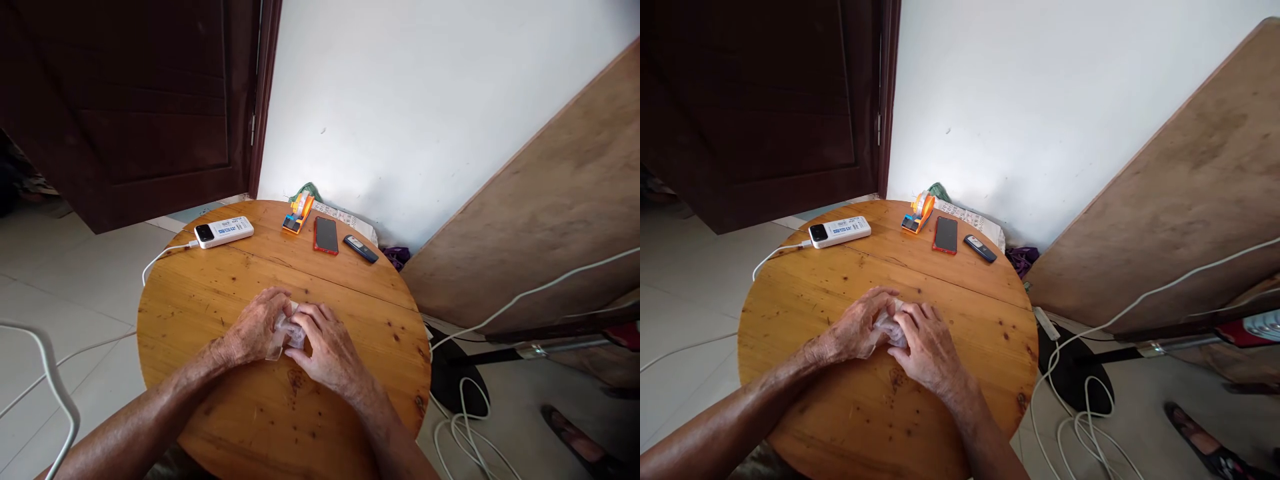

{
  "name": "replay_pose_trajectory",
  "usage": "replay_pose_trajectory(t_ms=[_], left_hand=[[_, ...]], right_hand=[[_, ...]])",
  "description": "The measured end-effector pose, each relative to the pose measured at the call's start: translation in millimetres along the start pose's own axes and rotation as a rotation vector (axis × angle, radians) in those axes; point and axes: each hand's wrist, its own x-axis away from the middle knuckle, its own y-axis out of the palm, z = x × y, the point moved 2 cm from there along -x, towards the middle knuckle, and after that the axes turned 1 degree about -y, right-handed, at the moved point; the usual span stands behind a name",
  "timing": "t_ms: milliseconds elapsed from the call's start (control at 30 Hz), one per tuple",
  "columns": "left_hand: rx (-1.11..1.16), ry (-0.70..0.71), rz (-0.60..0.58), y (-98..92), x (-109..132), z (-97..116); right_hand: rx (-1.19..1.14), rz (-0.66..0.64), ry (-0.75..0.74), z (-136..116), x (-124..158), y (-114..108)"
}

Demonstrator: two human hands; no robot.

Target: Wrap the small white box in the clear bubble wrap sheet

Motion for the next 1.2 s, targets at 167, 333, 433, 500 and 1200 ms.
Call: replay_pose_trajectory(t_ms=[167,333,433,500,1200], left_hand=[[0.026,0.099,-0.063,-2.0,2,3],[0.063,0.104,-0.058,-0.7,2,5],[0.103,0.083,-0.057,-0.3,0,1],[0.114,0.061,-0.054,-0.7,-1,0],[0.101,-0.25,-0.108,-7.3,-6,5]], right_hand=[[-0.062,0.1,-0.004,5,0,6],[-0.193,0.206,0.037,11,0,5],[-0.236,0.233,0.056,12,-1,4],[-0.276,0.243,0.068,12,-1,3],[-0.664,0.005,0.449,14,2,4]])
